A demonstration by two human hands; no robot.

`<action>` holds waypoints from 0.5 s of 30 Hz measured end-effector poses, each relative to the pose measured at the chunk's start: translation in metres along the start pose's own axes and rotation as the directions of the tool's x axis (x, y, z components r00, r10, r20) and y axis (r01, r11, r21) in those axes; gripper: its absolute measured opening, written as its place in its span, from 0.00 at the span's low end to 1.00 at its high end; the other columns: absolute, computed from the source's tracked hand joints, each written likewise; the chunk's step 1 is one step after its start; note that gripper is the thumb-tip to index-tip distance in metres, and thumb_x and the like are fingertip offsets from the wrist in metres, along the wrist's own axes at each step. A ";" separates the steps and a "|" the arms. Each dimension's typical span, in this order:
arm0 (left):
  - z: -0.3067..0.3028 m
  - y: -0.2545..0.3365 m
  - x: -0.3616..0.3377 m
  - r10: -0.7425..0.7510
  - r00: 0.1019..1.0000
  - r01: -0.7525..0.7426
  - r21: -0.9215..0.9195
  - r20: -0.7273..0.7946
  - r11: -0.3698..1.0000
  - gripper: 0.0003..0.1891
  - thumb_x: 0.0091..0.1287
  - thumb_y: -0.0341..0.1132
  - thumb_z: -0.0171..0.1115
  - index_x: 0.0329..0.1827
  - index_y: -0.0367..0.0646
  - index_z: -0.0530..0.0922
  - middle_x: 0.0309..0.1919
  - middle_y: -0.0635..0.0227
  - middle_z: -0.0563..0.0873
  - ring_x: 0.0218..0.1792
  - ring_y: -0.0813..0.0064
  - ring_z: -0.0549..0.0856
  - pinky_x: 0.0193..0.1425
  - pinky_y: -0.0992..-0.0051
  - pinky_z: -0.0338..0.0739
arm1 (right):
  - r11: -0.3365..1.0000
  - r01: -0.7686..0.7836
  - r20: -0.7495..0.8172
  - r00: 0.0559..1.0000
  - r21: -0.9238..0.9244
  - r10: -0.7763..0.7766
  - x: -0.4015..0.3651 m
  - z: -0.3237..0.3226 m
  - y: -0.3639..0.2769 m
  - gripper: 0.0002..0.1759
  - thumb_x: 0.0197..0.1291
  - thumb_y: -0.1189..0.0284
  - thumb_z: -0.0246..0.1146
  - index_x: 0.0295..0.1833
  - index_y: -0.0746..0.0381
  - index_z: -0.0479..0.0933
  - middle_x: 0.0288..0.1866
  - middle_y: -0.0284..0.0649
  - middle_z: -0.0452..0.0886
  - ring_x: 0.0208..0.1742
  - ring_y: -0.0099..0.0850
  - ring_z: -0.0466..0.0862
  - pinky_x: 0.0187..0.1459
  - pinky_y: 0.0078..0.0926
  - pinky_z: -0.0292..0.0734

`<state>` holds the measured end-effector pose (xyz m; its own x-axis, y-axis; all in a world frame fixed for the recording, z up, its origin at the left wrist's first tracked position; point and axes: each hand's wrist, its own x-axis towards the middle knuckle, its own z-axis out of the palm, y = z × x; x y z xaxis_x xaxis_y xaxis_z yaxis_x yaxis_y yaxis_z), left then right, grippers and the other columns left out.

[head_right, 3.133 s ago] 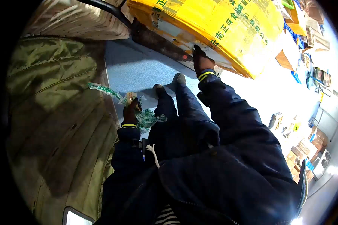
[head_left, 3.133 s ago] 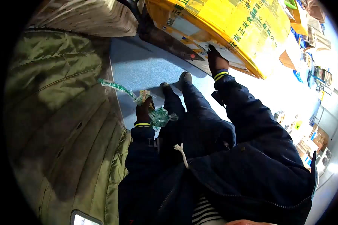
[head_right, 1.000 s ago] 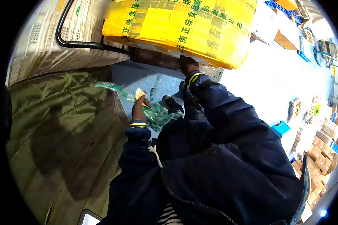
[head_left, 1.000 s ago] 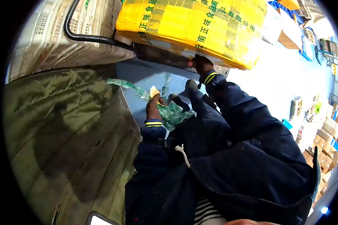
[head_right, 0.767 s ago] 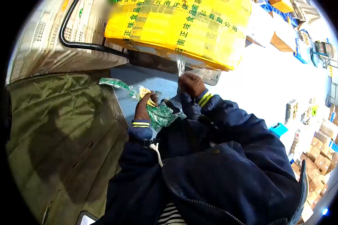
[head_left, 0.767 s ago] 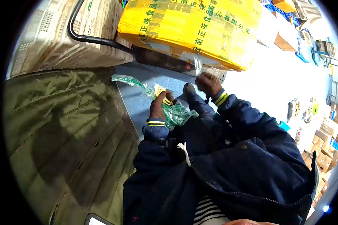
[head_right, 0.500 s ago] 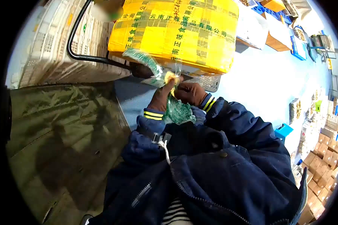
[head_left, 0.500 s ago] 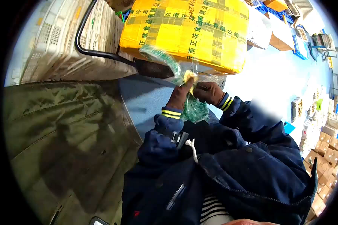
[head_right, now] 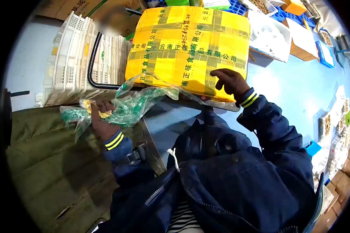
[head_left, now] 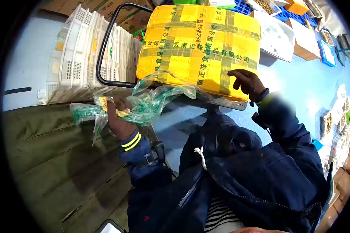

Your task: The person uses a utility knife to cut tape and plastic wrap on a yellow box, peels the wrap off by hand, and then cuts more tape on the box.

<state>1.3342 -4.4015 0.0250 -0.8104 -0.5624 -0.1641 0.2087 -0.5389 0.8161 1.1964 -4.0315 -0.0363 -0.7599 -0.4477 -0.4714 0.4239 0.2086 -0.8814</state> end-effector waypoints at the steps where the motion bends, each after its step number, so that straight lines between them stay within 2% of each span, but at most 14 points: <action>1: 0.000 0.000 -0.004 -0.018 0.992 0.027 0.075 -0.122 0.997 0.14 0.69 0.43 0.48 0.31 0.43 0.71 0.22 0.74 0.67 0.25 0.77 0.67 0.32 0.74 0.65 | 0.997 0.075 -0.015 0.997 0.033 -0.075 0.013 -0.002 0.003 0.23 0.60 0.58 0.58 0.54 0.63 0.73 0.27 0.40 0.78 0.19 0.21 0.71 0.22 0.14 0.64; 2: -0.001 -0.002 -0.010 -0.033 0.971 0.066 0.137 -0.235 0.988 0.13 0.69 0.42 0.49 0.32 0.42 0.71 0.22 0.74 0.67 0.25 0.77 0.67 0.32 0.76 0.65 | 0.999 -0.002 -0.039 0.999 0.044 0.004 0.021 -0.006 0.002 0.21 0.62 0.60 0.55 0.55 0.63 0.72 0.30 0.40 0.79 0.21 0.21 0.73 0.23 0.14 0.66; 3: -0.017 -0.008 -0.012 -0.127 0.991 0.128 0.033 -0.031 0.991 0.12 0.69 0.40 0.49 0.37 0.40 0.74 0.21 0.71 0.69 0.25 0.78 0.69 0.34 0.76 0.69 | 0.995 -0.079 -0.063 0.995 0.058 0.083 0.027 -0.007 -0.005 0.19 0.64 0.63 0.53 0.55 0.62 0.71 0.32 0.39 0.80 0.23 0.22 0.75 0.24 0.13 0.69; 5: -0.023 -0.044 -0.030 -0.018 0.951 0.161 0.442 -0.310 0.882 0.10 0.65 0.36 0.55 0.37 0.37 0.74 0.21 0.70 0.71 0.22 0.77 0.70 0.30 0.76 0.68 | 0.966 -0.175 0.067 0.984 0.189 0.165 0.045 -0.014 0.014 0.21 0.64 0.61 0.53 0.56 0.63 0.70 0.36 0.42 0.80 0.28 0.23 0.77 0.28 0.14 0.71; 6: -0.010 -0.048 -0.037 -0.241 0.909 0.316 0.184 -0.340 0.931 0.09 0.63 0.34 0.56 0.37 0.36 0.74 0.22 0.69 0.72 0.22 0.77 0.70 0.29 0.76 0.68 | 0.944 -0.242 0.159 0.965 0.227 0.209 0.052 -0.019 0.024 0.21 0.64 0.61 0.53 0.56 0.64 0.70 0.37 0.42 0.80 0.30 0.24 0.78 0.32 0.15 0.73; 7: -0.014 -0.060 -0.041 -0.289 0.875 0.363 0.129 -0.389 0.923 0.09 0.63 0.34 0.57 0.37 0.36 0.73 0.22 0.69 0.72 0.23 0.77 0.71 0.29 0.76 0.68 | 0.995 0.053 0.223 0.972 0.083 -0.070 0.062 -0.022 0.049 0.20 0.64 0.61 0.53 0.55 0.63 0.71 0.36 0.42 0.80 0.31 0.25 0.79 0.30 0.16 0.72; 8: -0.025 -0.074 -0.044 -0.336 0.835 0.405 0.074 -0.436 0.911 0.09 0.62 0.34 0.58 0.37 0.36 0.73 0.22 0.69 0.73 0.23 0.77 0.71 0.29 0.75 0.68 | 0.932 0.362 0.270 0.900 -0.019 -0.344 0.071 -0.024 0.074 0.19 0.63 0.61 0.54 0.53 0.62 0.72 0.36 0.42 0.80 0.32 0.26 0.80 0.29 0.16 0.71; 9: -0.039 -0.084 -0.045 -0.375 0.849 0.425 0.059 -0.372 0.903 0.09 0.62 0.34 0.59 0.36 0.37 0.73 0.22 0.70 0.72 0.23 0.77 0.71 0.30 0.74 0.68 | 0.982 0.120 0.207 0.967 0.143 -0.149 0.066 -0.022 0.064 0.19 0.64 0.61 0.52 0.52 0.63 0.72 0.35 0.42 0.80 0.32 0.26 0.80 0.31 0.16 0.72; 10: -0.041 -0.093 -0.044 -0.386 0.844 0.436 0.058 -0.372 0.898 0.09 0.62 0.34 0.59 0.36 0.37 0.73 0.22 0.70 0.72 0.23 0.77 0.71 0.30 0.74 0.68 | 0.943 -0.111 0.178 0.982 0.313 0.057 0.062 -0.016 0.048 0.20 0.65 0.61 0.50 0.52 0.64 0.72 0.35 0.42 0.80 0.33 0.26 0.80 0.32 0.17 0.72; 12: -0.036 -0.108 -0.040 -0.399 0.837 0.424 -0.016 -0.374 0.905 0.09 0.61 0.34 0.60 0.36 0.36 0.73 0.21 0.70 0.72 0.23 0.76 0.71 0.30 0.73 0.69 | 0.892 -0.067 0.194 0.981 0.447 -0.023 0.064 -0.017 0.040 0.25 0.66 0.56 0.48 0.51 0.69 0.71 0.34 0.42 0.80 0.31 0.26 0.79 0.32 0.17 0.72; 13: -0.013 -0.102 -0.038 -0.461 0.806 0.514 0.053 -0.372 0.856 0.09 0.61 0.34 0.60 0.36 0.36 0.73 0.22 0.69 0.73 0.25 0.76 0.73 0.31 0.72 0.71 | 0.866 -0.043 0.194 0.979 0.499 -0.063 0.072 -0.020 0.035 0.26 0.66 0.54 0.48 0.52 0.68 0.70 0.33 0.42 0.80 0.30 0.26 0.79 0.32 0.17 0.72; 14: -0.017 -0.114 -0.036 -0.350 0.910 0.408 0.330 -0.222 0.851 0.10 0.60 0.34 0.61 0.35 0.36 0.73 0.24 0.67 0.75 0.26 0.74 0.75 0.32 0.72 0.72 | 0.832 -0.015 0.183 0.978 0.554 -0.104 0.074 -0.023 0.033 0.27 0.65 0.53 0.49 0.53 0.68 0.68 0.33 0.42 0.80 0.30 0.26 0.78 0.32 0.17 0.72; 15: -0.021 -0.127 -0.034 -0.223 0.973 0.219 0.554 -0.062 0.803 0.10 0.59 0.34 0.62 0.35 0.36 0.73 0.27 0.65 0.77 0.28 0.73 0.77 0.33 0.72 0.73 | 0.790 -0.065 0.094 0.995 0.609 0.009 0.067 -0.021 0.020 0.31 0.64 0.49 0.49 0.56 0.67 0.66 0.32 0.42 0.80 0.29 0.26 0.77 0.32 0.17 0.72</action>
<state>1.3465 -4.3275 -0.0847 -0.8011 -0.4656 -0.3761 -0.3138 -0.2084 0.9263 1.1435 -4.0391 -0.0867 -0.7062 -0.5260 -0.4740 0.6845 -0.3357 -0.6472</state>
